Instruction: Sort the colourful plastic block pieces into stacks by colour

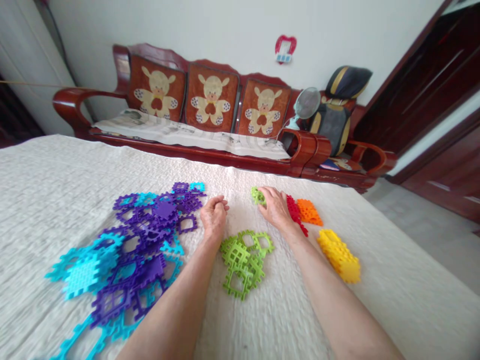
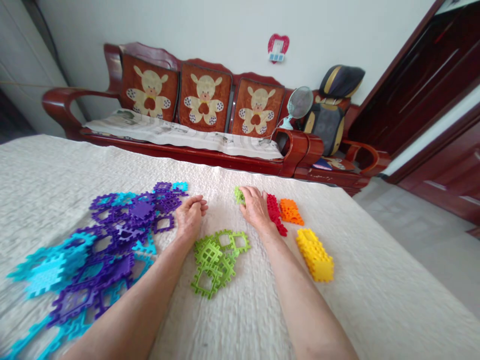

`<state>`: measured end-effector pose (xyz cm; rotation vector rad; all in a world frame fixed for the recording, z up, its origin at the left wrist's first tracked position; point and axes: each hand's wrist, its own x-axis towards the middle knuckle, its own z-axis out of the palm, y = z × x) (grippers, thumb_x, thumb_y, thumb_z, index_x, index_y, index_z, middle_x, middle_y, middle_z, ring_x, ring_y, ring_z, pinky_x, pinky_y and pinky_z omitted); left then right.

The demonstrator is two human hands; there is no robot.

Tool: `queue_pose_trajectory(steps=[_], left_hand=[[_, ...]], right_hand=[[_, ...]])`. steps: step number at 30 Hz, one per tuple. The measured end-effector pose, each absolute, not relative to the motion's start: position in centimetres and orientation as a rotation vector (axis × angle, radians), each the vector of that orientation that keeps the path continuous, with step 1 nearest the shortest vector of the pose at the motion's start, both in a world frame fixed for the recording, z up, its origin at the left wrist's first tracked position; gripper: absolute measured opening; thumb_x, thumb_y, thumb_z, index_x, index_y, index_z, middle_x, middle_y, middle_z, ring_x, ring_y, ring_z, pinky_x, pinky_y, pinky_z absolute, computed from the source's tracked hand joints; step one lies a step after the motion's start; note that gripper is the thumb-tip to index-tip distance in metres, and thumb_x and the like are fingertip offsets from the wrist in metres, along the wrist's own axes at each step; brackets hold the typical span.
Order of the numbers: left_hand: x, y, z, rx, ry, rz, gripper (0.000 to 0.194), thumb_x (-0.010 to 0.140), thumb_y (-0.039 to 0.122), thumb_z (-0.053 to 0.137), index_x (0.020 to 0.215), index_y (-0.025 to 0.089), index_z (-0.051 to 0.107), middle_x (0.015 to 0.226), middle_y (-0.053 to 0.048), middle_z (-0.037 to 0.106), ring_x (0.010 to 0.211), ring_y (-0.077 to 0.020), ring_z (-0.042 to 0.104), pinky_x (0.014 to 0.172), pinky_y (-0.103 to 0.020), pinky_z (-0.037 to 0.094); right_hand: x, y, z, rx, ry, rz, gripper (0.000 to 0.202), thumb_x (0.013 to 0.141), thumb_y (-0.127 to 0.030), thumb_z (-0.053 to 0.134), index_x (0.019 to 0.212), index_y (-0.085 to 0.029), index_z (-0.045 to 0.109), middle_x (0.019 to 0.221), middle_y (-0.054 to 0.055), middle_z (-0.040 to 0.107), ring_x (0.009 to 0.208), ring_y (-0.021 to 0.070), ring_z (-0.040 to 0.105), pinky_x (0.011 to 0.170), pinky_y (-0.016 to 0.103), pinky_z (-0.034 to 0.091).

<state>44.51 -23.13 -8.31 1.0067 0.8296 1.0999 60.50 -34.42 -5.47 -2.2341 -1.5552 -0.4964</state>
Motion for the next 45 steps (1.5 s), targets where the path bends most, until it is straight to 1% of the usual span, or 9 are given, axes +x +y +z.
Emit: queue_pose_trajectory(steps=[6, 10, 17, 24, 29, 34, 40, 43, 45], left_hand=[[44.6, -23.0, -8.5, 0.987, 0.825, 1.095, 0.033, 0.063, 0.025, 0.053, 0.089, 0.013, 0.069, 0.072, -0.005, 0.069, 0.059, -0.0125, 0.063, 0.055, -0.022, 0.045], [44.6, -23.1, -8.5, 0.975, 0.829, 1.087, 0.033, 0.063, 0.026, 0.053, 0.088, 0.013, 0.069, 0.073, -0.005, 0.069, 0.06, -0.0127, 0.063, 0.056, -0.022, 0.045], [44.8, -22.8, -9.2, 0.998, 0.811, 1.084, 0.034, 0.064, 0.027, 0.053, 0.091, 0.013, 0.069, 0.076, -0.006, 0.069, 0.062, -0.0133, 0.064, 0.057, -0.023, 0.046], [44.8, -23.0, -8.9, 0.984, 0.822, 1.081, 0.034, 0.063, 0.027, 0.054, 0.089, 0.012, 0.069, 0.075, -0.005, 0.069, 0.06, -0.0129, 0.064, 0.057, -0.023, 0.046], [44.9, -22.8, -9.3, 1.012, 0.82, 1.087, 0.034, 0.064, 0.027, 0.053, 0.091, 0.013, 0.069, 0.075, -0.005, 0.069, 0.061, -0.0132, 0.064, 0.057, -0.023, 0.046], [44.9, -22.8, -9.3, 1.015, 0.827, 1.084, 0.033, 0.064, 0.027, 0.053, 0.09, 0.014, 0.069, 0.075, -0.005, 0.07, 0.061, -0.0135, 0.065, 0.057, -0.023, 0.046], [44.7, -22.9, -8.8, 1.021, 0.836, 1.078, 0.032, 0.064, 0.026, 0.053, 0.088, 0.013, 0.069, 0.074, -0.005, 0.069, 0.06, -0.0131, 0.064, 0.056, -0.023, 0.046], [44.6, -23.0, -8.7, 1.023, 0.83, 1.082, 0.032, 0.064, 0.025, 0.052, 0.088, 0.013, 0.069, 0.073, -0.005, 0.069, 0.059, -0.0127, 0.063, 0.056, -0.023, 0.046], [44.6, -23.0, -8.6, 1.021, 0.826, 1.085, 0.032, 0.064, 0.025, 0.052, 0.088, 0.013, 0.069, 0.073, -0.005, 0.068, 0.059, -0.0125, 0.063, 0.056, -0.022, 0.045]], right_hand=[[63.3, -33.2, -4.7, -2.225, -1.415, -0.367, 0.054, 0.074, -0.014, 0.054, 0.128, -0.018, 0.05, 0.128, 0.013, 0.055, 0.119, 0.0259, 0.052, 0.099, 0.041, 0.042], [64.6, -31.8, -3.9, -2.284, -1.451, -0.18, 0.058, 0.07, -0.012, 0.055, 0.128, -0.018, 0.051, 0.129, 0.013, 0.056, 0.118, 0.0254, 0.054, 0.101, 0.042, 0.041], [64.8, -30.3, -3.6, -2.348, -1.47, -0.024, 0.058, 0.072, -0.015, 0.058, 0.129, -0.021, 0.051, 0.127, 0.011, 0.06, 0.116, 0.0258, 0.057, 0.102, 0.044, 0.041], [64.7, -30.6, -4.1, -2.357, -1.539, -0.036, 0.069, 0.066, -0.014, 0.058, 0.133, -0.021, 0.047, 0.142, 0.011, 0.046, 0.129, 0.0265, 0.045, 0.105, 0.044, 0.035], [64.5, -29.8, -3.7, -2.484, -1.66, 0.046, 0.079, 0.063, -0.011, 0.056, 0.139, -0.025, 0.04, 0.149, 0.01, 0.038, 0.136, 0.0289, 0.033, 0.108, 0.055, 0.024], [64.2, -28.7, -3.0, -2.644, -1.665, 0.174, 0.083, 0.061, -0.01, 0.057, 0.141, -0.027, 0.038, 0.143, 0.012, 0.043, 0.134, 0.0307, 0.037, 0.108, 0.059, 0.022], [64.7, -28.9, -2.6, -2.63, -1.649, 0.227, 0.08, 0.063, -0.011, 0.057, 0.139, -0.027, 0.04, 0.143, 0.011, 0.045, 0.133, 0.032, 0.038, 0.108, 0.062, 0.022], [64.4, -29.5, -2.4, -2.586, -1.648, 0.2, 0.081, 0.063, -0.011, 0.057, 0.14, -0.024, 0.038, 0.148, 0.013, 0.038, 0.136, 0.0329, 0.033, 0.108, 0.065, 0.02], [63.6, -30.5, -2.1, -2.48, -1.679, 0.069, 0.08, 0.063, -0.011, 0.056, 0.14, -0.022, 0.038, 0.151, 0.013, 0.033, 0.138, 0.0324, 0.03, 0.109, 0.062, 0.022]])
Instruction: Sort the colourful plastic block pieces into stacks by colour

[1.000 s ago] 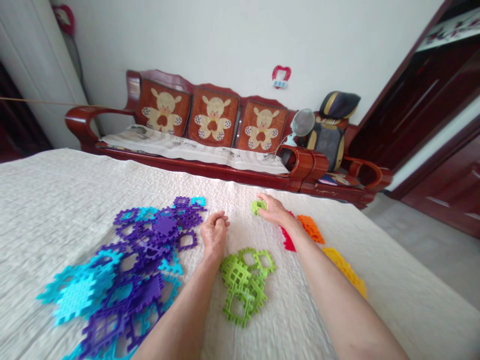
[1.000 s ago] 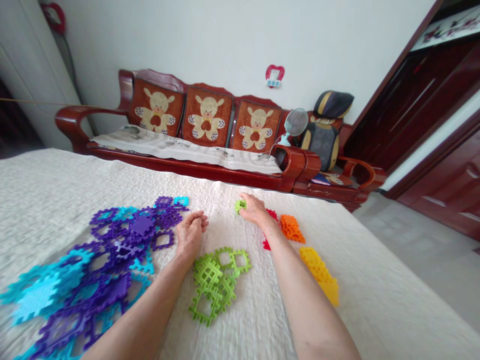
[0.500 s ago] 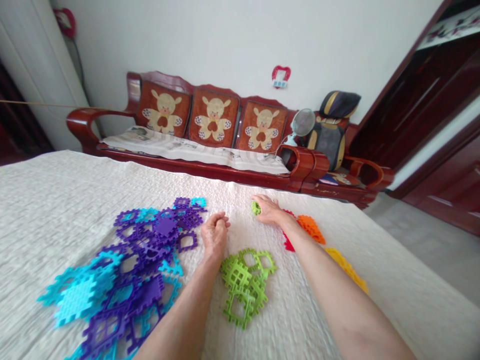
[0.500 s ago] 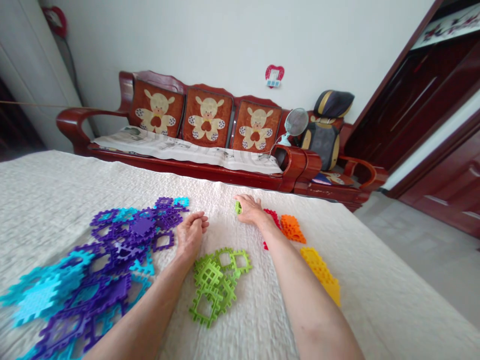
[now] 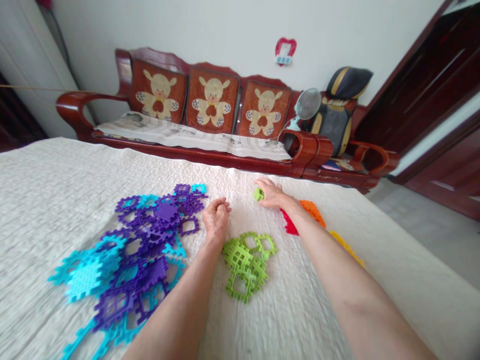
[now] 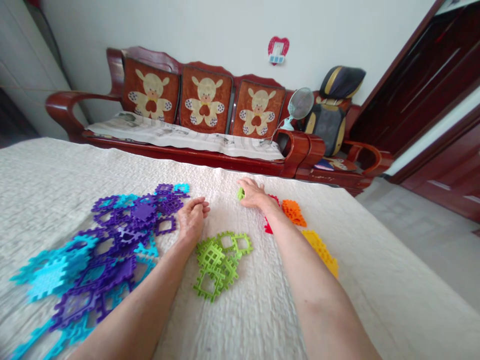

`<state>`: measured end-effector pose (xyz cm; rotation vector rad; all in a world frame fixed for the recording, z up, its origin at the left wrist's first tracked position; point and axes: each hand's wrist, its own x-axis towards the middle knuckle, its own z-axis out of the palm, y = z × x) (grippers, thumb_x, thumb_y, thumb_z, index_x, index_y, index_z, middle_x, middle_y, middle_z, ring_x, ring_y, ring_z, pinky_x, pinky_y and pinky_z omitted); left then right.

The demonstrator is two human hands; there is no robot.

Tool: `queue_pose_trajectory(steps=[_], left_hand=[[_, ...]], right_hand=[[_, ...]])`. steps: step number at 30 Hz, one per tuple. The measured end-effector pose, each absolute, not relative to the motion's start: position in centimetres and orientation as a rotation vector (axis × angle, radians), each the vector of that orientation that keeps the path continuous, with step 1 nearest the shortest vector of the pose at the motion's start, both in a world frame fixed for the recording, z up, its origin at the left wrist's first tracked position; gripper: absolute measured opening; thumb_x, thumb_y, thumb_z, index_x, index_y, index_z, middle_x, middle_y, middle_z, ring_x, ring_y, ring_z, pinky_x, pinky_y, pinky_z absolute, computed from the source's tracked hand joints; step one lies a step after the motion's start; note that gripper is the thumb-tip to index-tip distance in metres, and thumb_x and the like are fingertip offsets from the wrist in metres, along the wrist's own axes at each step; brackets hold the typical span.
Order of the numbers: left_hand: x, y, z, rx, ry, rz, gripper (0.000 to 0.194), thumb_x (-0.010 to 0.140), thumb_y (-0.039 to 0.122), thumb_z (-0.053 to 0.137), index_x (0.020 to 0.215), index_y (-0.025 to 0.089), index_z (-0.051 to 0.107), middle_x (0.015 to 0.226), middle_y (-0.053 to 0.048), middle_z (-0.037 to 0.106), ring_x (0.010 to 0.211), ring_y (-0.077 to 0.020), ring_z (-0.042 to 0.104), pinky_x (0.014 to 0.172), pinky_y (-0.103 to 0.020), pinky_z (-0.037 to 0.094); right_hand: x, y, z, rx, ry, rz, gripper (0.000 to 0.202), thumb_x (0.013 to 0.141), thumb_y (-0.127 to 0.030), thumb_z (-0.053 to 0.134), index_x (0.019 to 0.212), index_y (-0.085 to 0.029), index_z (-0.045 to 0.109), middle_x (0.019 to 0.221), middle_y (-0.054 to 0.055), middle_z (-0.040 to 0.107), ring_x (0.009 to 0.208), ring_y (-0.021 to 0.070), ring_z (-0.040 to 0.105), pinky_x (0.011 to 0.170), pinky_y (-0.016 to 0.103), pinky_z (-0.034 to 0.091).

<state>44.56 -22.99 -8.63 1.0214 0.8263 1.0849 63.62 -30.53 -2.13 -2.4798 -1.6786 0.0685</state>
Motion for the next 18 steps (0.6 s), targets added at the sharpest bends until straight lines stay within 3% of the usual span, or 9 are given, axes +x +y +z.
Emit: queue_pose_trajectory(steps=[3, 7, 14, 18], left_hand=[[44.5, -23.1, -8.5, 1.024, 0.824, 1.088, 0.032, 0.064, 0.025, 0.052, 0.089, 0.013, 0.068, 0.075, -0.005, 0.069, 0.06, -0.0123, 0.063, 0.056, -0.022, 0.046], [44.5, -23.1, -8.3, 1.03, 0.835, 1.079, 0.032, 0.064, 0.025, 0.051, 0.089, 0.013, 0.068, 0.076, -0.005, 0.069, 0.061, -0.0128, 0.064, 0.057, -0.023, 0.047], [44.4, -23.2, -8.2, 1.047, 0.845, 1.078, 0.032, 0.063, 0.025, 0.051, 0.088, 0.013, 0.068, 0.072, -0.005, 0.068, 0.06, -0.0125, 0.062, 0.055, -0.022, 0.045], [44.5, -23.1, -8.3, 1.042, 0.841, 1.078, 0.032, 0.063, 0.025, 0.051, 0.088, 0.013, 0.068, 0.072, -0.004, 0.068, 0.06, -0.0124, 0.063, 0.054, -0.021, 0.045]], right_hand=[[61.5, -33.0, -1.6, -2.261, -1.741, 0.017, 0.069, 0.067, -0.012, 0.055, 0.135, -0.019, 0.045, 0.14, 0.014, 0.046, 0.127, 0.0272, 0.044, 0.105, 0.048, 0.035], [58.4, -36.7, -1.3, -2.148, -1.9, 0.501, 0.045, 0.071, -0.021, 0.06, 0.116, -0.019, 0.061, 0.11, 0.008, 0.062, 0.097, 0.0198, 0.06, 0.085, 0.032, 0.047], [57.2, -38.3, -1.9, -2.292, -1.883, 0.545, 0.016, 0.068, -0.013, 0.061, 0.078, -0.022, 0.069, 0.084, 0.001, 0.062, 0.074, 0.0133, 0.056, 0.067, 0.023, 0.043], [57.4, -38.0, -1.4, -2.237, -1.833, 0.438, 0.013, 0.073, -0.013, 0.059, 0.079, -0.021, 0.068, 0.074, -0.001, 0.062, 0.068, 0.0122, 0.056, 0.063, 0.022, 0.041]])
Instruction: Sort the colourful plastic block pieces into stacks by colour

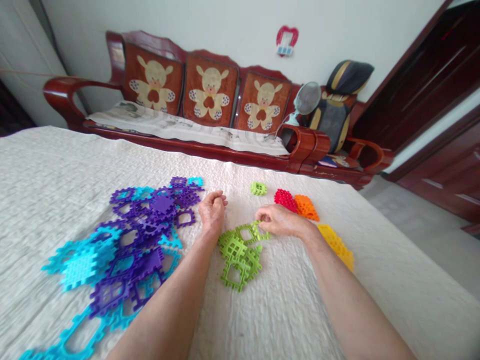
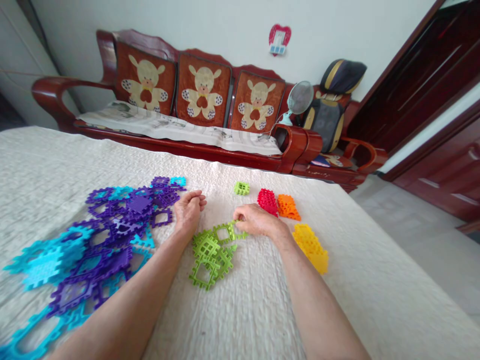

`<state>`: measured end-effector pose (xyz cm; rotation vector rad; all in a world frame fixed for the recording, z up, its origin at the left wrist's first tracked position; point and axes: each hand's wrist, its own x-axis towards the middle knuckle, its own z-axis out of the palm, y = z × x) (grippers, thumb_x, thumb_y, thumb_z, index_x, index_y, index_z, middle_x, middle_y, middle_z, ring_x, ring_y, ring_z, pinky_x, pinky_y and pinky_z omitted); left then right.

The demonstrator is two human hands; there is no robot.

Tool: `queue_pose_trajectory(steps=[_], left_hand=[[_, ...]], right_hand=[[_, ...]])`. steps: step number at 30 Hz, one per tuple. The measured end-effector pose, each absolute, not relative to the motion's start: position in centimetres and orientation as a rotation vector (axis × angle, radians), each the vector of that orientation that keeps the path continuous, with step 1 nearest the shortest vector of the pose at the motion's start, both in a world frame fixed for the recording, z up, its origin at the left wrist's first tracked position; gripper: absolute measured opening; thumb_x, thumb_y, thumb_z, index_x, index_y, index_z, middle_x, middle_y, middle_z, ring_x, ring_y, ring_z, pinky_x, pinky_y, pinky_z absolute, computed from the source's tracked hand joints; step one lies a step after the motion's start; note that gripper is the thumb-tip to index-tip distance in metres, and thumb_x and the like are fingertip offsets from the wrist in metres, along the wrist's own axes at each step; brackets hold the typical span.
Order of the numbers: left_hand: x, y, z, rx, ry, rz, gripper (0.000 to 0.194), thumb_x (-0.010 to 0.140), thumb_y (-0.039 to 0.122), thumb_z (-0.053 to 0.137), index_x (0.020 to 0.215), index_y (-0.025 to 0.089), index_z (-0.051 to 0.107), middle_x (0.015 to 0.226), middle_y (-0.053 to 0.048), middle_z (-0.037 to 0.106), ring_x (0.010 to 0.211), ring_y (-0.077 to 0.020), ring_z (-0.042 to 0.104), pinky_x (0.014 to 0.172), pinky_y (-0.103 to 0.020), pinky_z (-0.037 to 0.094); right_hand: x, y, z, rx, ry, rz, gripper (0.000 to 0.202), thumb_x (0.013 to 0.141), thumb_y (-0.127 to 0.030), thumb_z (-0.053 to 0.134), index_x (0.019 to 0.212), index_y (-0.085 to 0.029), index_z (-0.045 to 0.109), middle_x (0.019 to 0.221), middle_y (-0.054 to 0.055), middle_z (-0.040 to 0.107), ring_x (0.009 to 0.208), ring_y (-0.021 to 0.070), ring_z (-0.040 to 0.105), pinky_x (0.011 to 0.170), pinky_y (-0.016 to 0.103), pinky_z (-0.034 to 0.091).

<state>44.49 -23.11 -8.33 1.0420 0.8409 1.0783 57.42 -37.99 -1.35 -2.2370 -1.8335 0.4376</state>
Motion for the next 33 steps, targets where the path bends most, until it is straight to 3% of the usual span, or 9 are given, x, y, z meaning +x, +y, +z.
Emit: queue_pose_trajectory(steps=[5, 9, 12, 17, 22, 24, 29, 33], left_hand=[[44.6, -23.1, -8.5, 1.023, 0.824, 1.085, 0.033, 0.062, 0.026, 0.051, 0.087, 0.013, 0.069, 0.072, -0.005, 0.068, 0.059, -0.0127, 0.063, 0.055, -0.022, 0.046], [44.6, -23.1, -8.5, 0.998, 0.818, 1.083, 0.034, 0.062, 0.026, 0.052, 0.087, 0.012, 0.069, 0.072, -0.005, 0.068, 0.059, -0.0127, 0.063, 0.056, -0.022, 0.046], [44.7, -23.1, -8.5, 0.994, 0.819, 1.081, 0.033, 0.062, 0.026, 0.052, 0.087, 0.013, 0.069, 0.072, -0.005, 0.069, 0.06, -0.0128, 0.063, 0.056, -0.022, 0.046], [44.6, -23.1, -8.5, 1.006, 0.821, 1.08, 0.032, 0.062, 0.027, 0.053, 0.086, 0.013, 0.069, 0.073, -0.005, 0.069, 0.061, -0.0132, 0.064, 0.058, -0.023, 0.047], [44.5, -23.3, -8.1, 1.011, 0.847, 1.078, 0.032, 0.061, 0.029, 0.054, 0.085, 0.014, 0.068, 0.072, -0.004, 0.068, 0.06, -0.0132, 0.063, 0.058, -0.024, 0.047], [44.5, -23.3, -8.0, 1.007, 0.849, 1.078, 0.031, 0.061, 0.03, 0.055, 0.085, 0.014, 0.068, 0.072, -0.004, 0.068, 0.059, -0.0133, 0.063, 0.058, -0.024, 0.047], [44.6, -23.3, -8.2, 1.01, 0.83, 1.089, 0.032, 0.06, 0.029, 0.054, 0.085, 0.014, 0.068, 0.073, -0.005, 0.068, 0.059, -0.0132, 0.063, 0.056, -0.024, 0.046], [44.6, -23.3, -8.3, 1.017, 0.832, 1.088, 0.032, 0.06, 0.028, 0.053, 0.085, 0.014, 0.068, 0.073, -0.005, 0.069, 0.059, -0.0129, 0.063, 0.055, -0.023, 0.046]], right_hand=[[58.8, -36.9, -2.4, -2.172, -1.509, -0.108, 0.015, 0.078, -0.019, 0.058, 0.09, -0.02, 0.066, 0.088, 0.003, 0.067, 0.078, 0.0145, 0.06, 0.075, 0.027, 0.046], [60.6, -36.2, -4.2, -2.191, -1.248, -0.204, 0.027, 0.077, -0.026, 0.058, 0.102, -0.019, 0.063, 0.085, 0.004, 0.067, 0.074, 0.0157, 0.062, 0.071, 0.028, 0.048], [60.8, -36.2, -4.4, -2.232, -1.222, -0.255, 0.025, 0.077, -0.025, 0.055, 0.1, -0.02, 0.064, 0.087, 0.005, 0.068, 0.076, 0.0166, 0.063, 0.073, 0.029, 0.049], [58.5, -36.1, -3.9, -2.375, -1.247, -0.142, 0.015, 0.078, -0.026, 0.056, 0.088, -0.023, 0.066, 0.079, 0.002, 0.071, 0.072, 0.0167, 0.065, 0.068, 0.026, 0.047], [56.5, -35.6, -4.0, -2.597, -1.303, -0.016, 0.022, 0.081, -0.029, 0.055, 0.098, -0.02, 0.066, 0.076, 0.006, 0.071, 0.077, 0.0207, 0.067, 0.069, 0.029, 0.046], [56.3, -35.7, -4.0, -2.653, -1.323, -0.004, 0.025, 0.082, -0.031, 0.054, 0.101, -0.02, 0.066, 0.082, 0.008, 0.071, 0.084, 0.0222, 0.066, 0.072, 0.03, 0.047], [56.5, -36.2, -4.0, -2.379, -1.622, 0.044, 0.048, 0.075, -0.018, 0.056, 0.123, -0.016, 0.056, 0.126, 0.013, 0.058, 0.112, 0.0226, 0.057, 0.094, 0.033, 0.044], [56.6, -36.5, -4.1, -2.217, -1.814, 0.181, 0.051, 0.072, -0.012, 0.055, 0.123, -0.015, 0.056, 0.124, 0.012, 0.058, 0.116, 0.0229, 0.053, 0.1, 0.034, 0.04]])
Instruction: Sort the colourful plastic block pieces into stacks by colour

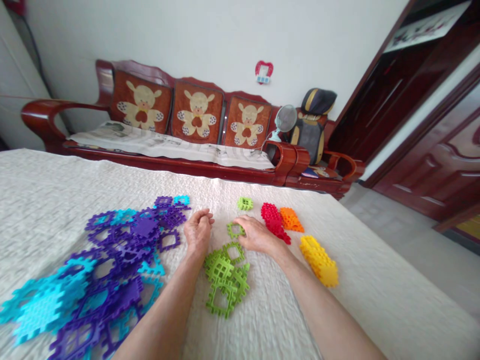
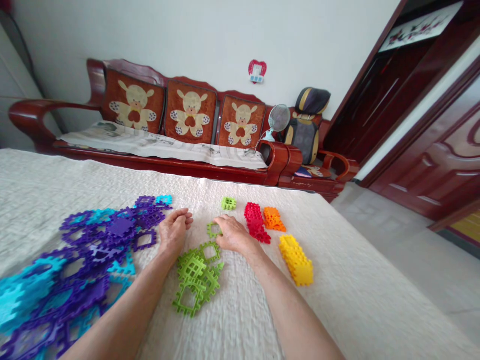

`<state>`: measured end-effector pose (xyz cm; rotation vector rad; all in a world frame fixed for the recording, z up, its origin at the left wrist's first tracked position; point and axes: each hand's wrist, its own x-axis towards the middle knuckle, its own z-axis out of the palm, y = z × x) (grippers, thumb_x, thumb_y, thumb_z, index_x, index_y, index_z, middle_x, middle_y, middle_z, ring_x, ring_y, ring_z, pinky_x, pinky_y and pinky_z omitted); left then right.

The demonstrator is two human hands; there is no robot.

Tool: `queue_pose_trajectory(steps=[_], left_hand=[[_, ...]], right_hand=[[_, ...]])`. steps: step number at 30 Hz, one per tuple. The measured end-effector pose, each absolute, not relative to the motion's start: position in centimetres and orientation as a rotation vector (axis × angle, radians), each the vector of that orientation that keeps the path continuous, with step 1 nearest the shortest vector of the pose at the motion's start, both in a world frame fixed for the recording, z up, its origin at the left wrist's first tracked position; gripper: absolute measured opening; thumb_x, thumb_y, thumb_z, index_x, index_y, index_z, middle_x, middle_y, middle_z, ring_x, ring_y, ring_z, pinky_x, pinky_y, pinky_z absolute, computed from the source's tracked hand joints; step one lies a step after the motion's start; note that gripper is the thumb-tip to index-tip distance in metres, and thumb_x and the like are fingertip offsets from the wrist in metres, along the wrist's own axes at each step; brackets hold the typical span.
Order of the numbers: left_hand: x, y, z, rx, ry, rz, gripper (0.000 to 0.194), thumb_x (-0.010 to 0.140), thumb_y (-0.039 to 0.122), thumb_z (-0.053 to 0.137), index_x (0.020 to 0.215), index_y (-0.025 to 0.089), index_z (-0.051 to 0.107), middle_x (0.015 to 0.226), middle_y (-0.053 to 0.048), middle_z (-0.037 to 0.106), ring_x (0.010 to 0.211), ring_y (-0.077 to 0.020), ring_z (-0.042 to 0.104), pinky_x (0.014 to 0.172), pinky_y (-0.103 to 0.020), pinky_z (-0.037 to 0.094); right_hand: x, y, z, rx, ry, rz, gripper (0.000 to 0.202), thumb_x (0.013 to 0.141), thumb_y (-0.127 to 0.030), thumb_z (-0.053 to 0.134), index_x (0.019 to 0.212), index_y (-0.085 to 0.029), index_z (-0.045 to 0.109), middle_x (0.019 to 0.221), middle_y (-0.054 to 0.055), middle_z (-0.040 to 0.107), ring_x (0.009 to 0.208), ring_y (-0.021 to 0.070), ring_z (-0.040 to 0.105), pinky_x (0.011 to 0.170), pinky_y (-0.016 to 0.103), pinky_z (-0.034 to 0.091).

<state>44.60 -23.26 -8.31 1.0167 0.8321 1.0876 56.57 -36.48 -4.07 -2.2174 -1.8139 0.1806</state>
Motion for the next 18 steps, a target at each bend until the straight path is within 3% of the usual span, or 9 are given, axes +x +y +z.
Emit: queue_pose_trajectory(steps=[11, 18], left_hand=[[44.5, -23.2, -8.2, 1.048, 0.855, 1.07, 0.032, 0.061, 0.028, 0.052, 0.086, 0.015, 0.067, 0.074, -0.005, 0.069, 0.061, -0.0141, 0.064, 0.059, -0.026, 0.049], [44.5, -23.1, -8.4, 1.03, 0.843, 1.071, 0.031, 0.061, 0.027, 0.053, 0.085, 0.014, 0.068, 0.072, -0.005, 0.069, 0.059, -0.0132, 0.064, 0.056, -0.023, 0.048]], right_hand=[[57.2, -36.8, -4.2, -2.134, -1.822, 0.254, 0.048, 0.07, -0.011, 0.06, 0.118, -0.02, 0.059, 0.12, 0.009, 0.06, 0.11, 0.0225, 0.056, 0.096, 0.037, 0.044], [59.9, -35.1, -2.1, -2.112, -1.7, -0.026, 0.058, 0.072, -0.015, 0.059, 0.129, -0.017, 0.051, 0.143, 0.014, 0.044, 0.132, 0.0233, 0.042, 0.11, 0.041, 0.033]])
